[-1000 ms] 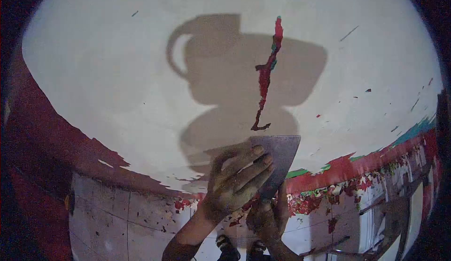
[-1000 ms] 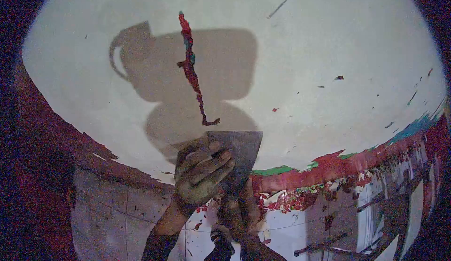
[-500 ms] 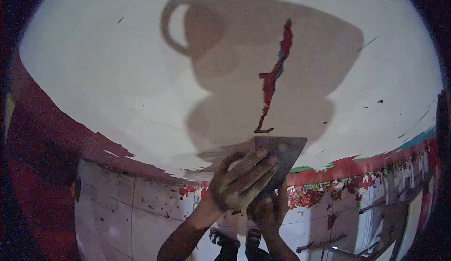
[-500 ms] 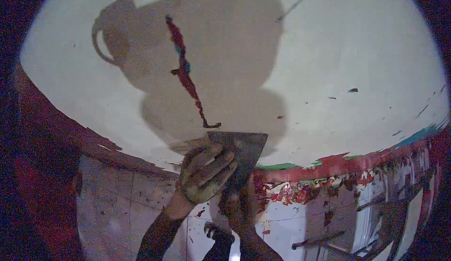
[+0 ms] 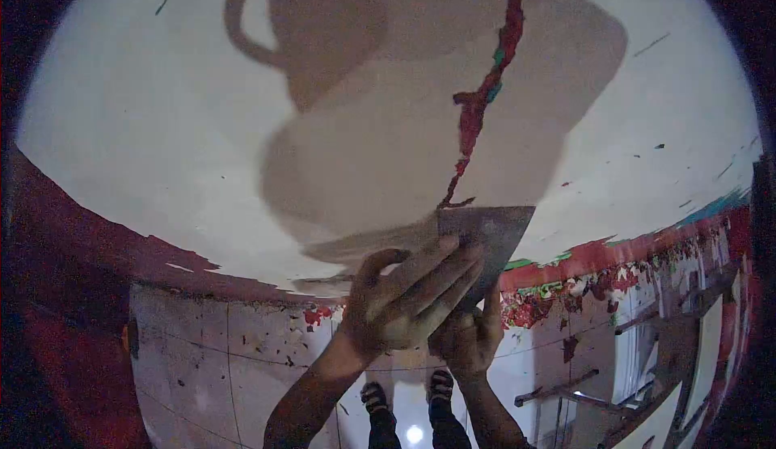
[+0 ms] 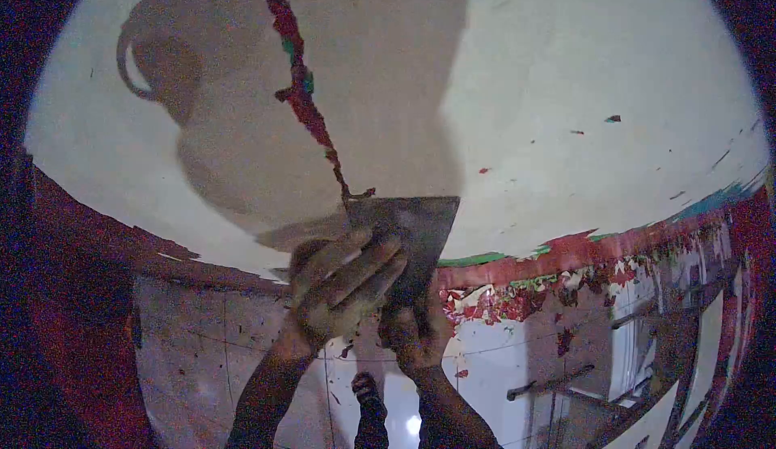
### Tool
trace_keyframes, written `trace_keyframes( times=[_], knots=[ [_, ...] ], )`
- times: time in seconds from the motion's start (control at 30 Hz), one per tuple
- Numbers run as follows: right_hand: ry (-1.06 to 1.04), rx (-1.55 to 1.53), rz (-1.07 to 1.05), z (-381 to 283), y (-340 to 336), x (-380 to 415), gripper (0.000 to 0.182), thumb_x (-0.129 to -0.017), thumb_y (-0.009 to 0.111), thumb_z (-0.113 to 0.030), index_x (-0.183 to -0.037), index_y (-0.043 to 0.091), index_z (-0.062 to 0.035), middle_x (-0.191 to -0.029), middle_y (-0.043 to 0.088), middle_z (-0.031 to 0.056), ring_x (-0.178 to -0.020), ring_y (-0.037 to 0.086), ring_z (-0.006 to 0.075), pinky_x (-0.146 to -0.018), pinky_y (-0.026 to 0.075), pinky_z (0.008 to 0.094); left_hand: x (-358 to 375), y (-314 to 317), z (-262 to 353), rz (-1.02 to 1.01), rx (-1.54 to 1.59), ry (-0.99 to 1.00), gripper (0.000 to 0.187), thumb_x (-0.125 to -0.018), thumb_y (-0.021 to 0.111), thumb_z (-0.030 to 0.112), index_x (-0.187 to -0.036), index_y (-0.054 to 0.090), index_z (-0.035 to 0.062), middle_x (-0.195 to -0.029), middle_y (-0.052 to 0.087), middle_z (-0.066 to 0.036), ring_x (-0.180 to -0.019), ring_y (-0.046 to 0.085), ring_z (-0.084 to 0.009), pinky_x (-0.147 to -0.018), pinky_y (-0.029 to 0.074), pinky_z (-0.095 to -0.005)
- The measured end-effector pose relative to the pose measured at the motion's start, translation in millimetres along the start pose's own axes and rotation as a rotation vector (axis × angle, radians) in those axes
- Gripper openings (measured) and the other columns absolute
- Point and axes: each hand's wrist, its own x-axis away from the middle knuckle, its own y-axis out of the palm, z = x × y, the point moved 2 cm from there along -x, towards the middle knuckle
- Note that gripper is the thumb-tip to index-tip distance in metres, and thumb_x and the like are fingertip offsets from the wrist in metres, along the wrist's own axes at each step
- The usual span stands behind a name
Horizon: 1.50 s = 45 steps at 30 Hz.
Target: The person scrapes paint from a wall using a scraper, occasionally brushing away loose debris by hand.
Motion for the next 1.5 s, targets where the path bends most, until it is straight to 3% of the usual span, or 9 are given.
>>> trace_keyframes(
  times=[0.07, 0.17, 0.27, 0.37, 0.53, 0.83, 1.07, 1.23, 1.5],
  knots=[
    [-0.077, 0.022, 0.0, -1.8, 1.3, -2.0, 0.073, -0.089, 0.05, -0.033, -0.14, 0.007, -0.0023, -0.083, 0.06, 0.0089, -0.05, 0.052, 0.0113, -0.043, 0.042, 0.0233, 1.8, -0.4, 0.7, -0.026, -0.01, -0.002, 0.03, -0.068, 0.066, 0.02, -0.098, 0.067, 0.0227, -0.116, 0.058, 0.008, -0.112, 0.048, -0.014, -0.085, 0.04, -0.0313],
    [-0.022, 0.143, -0.017, 22.8, -9.6, 1.4, 0.062, -0.089, 0.048, -0.037, -0.134, 0.025, -0.0006, -0.079, 0.052, 0.0017, -0.056, 0.047, 0.0071, -0.046, 0.04, 0.0212, 11.7, 10.6, 2.0, -0.035, -0.026, 0.002, 0.03, -0.069, 0.065, 0.019, -0.099, 0.067, 0.0227, -0.117, 0.058, 0.008, -0.113, 0.049, -0.0142, -0.086, 0.04, -0.0303],
    [-0.125, 0.172, 0.028, -12.2, 4.2, -7.6, 0.074, -0.089, 0.05, -0.034, -0.14, 0.007, -0.0018, -0.081, 0.059, 0.006, -0.05, 0.051, 0.0102, -0.044, 0.041, 0.0223, 9.5, 10.8, 3.2, -0.025, -0.019, -0.012, 0.031, -0.07, 0.064, 0.017, -0.1, 0.067, 0.0228, -0.118, 0.057, 0.007, -0.113, 0.05, -0.0146, -0.086, 0.04, -0.0289],
    [0.064, 0.131, -0.01, -3.0, -0.5, 6.1, 0.062, -0.091, 0.045, -0.04, -0.134, 0.025, -0.0002, -0.087, 0.053, 0.0015, -0.064, 0.048, 0.0072, -0.05, 0.04, 0.0208, 11.6, 9.9, 5.7, -0.033, -0.021, -0.028, 0.03, -0.072, 0.061, 0.015, -0.102, 0.066, 0.0199, -0.121, 0.056, 0.005, -0.115, 0.049, -0.0143, -0.079, 0.042, -0.0271],
    [-0.162, 0.178, 0.022, -1.3, 6.1, -10.5, 0.064, -0.091, 0.044, -0.04, -0.136, 0.022, -0.0009, -0.081, 0.054, 0.0011, -0.059, 0.049, 0.0069, -0.048, 0.041, 0.0212, 1.6, 2.7, -0.7, -0.004, -0.017, 0.022, 0.028, -0.075, 0.059, 0.016, -0.103, 0.064, 0.0145, -0.123, 0.054, 0.002, -0.118, 0.047, -0.0134, -0.069, 0.045, -0.0252],
    [-0.126, 0.191, 0.044, -3.0, 5.5, -1.0, 0.064, -0.091, 0.047, -0.033, -0.138, 0.018, -0.001, -0.074, 0.055, 0.0008, -0.053, 0.048, 0.0069, -0.046, 0.041, 0.0213, 3.4, 6.8, -1.5, 0.049, 0.105, 0.051, 0.03, -0.073, 0.06, 0.011, -0.102, 0.064, 0.0112, -0.123, 0.053, 0.001, -0.119, 0.046, -0.0153, -0.063, 0.048, -0.0251],
    [0.028, 0.163, -0.002, -14.4, 5.7, 5.8, 0.065, -0.091, 0.046, -0.033, -0.139, 0.017, -0.0005, -0.076, 0.054, 0.0009, -0.053, 0.047, 0.0061, -0.046, 0.04, 0.0208, 5.2, 10.0, 4.4, 0.036, 0.13, 0.0, 0.031, -0.075, 0.058, 0.014, -0.105, 0.063, 0.0135, -0.124, 0.053, 0.002, -0.12, 0.044, -0.014, -0.066, 0.049, -0.025],
    [-0.133, 0.209, 0.063, -33.2, 16.2, -0.5, 0.063, -0.092, 0.045, -0.03, -0.139, 0.015, -0.0003, -0.076, 0.053, 0.0008, -0.053, 0.045, 0.0055, -0.046, 0.039, 0.0201, -13.4, -5.1, 4.0, 0.03, 0.115, -0.032, 0.03, -0.076, 0.056, 0.016, -0.105, 0.064, 0.0143, -0.125, 0.052, 0.003, -0.119, 0.046, -0.014, -0.068, 0.049, -0.0229],
    [-0.09, 0.145, 0.012, -28.0, 4.1, 0.8, 0.064, -0.091, 0.047, -0.027, -0.139, 0.014, -0.0013, -0.075, 0.053, 0.0012, -0.052, 0.045, 0.0054, -0.045, 0.039, 0.0202, -10.8, 4.8, 11.4, 0.055, 0.245, -0.101, 0.032, -0.067, 0.068, 0.001, -0.098, 0.067, 0.0088, -0.108, 0.063, -0.001, -0.107, 0.056, -0.0199, -0.084, 0.05, -0.0292]
  ],
)
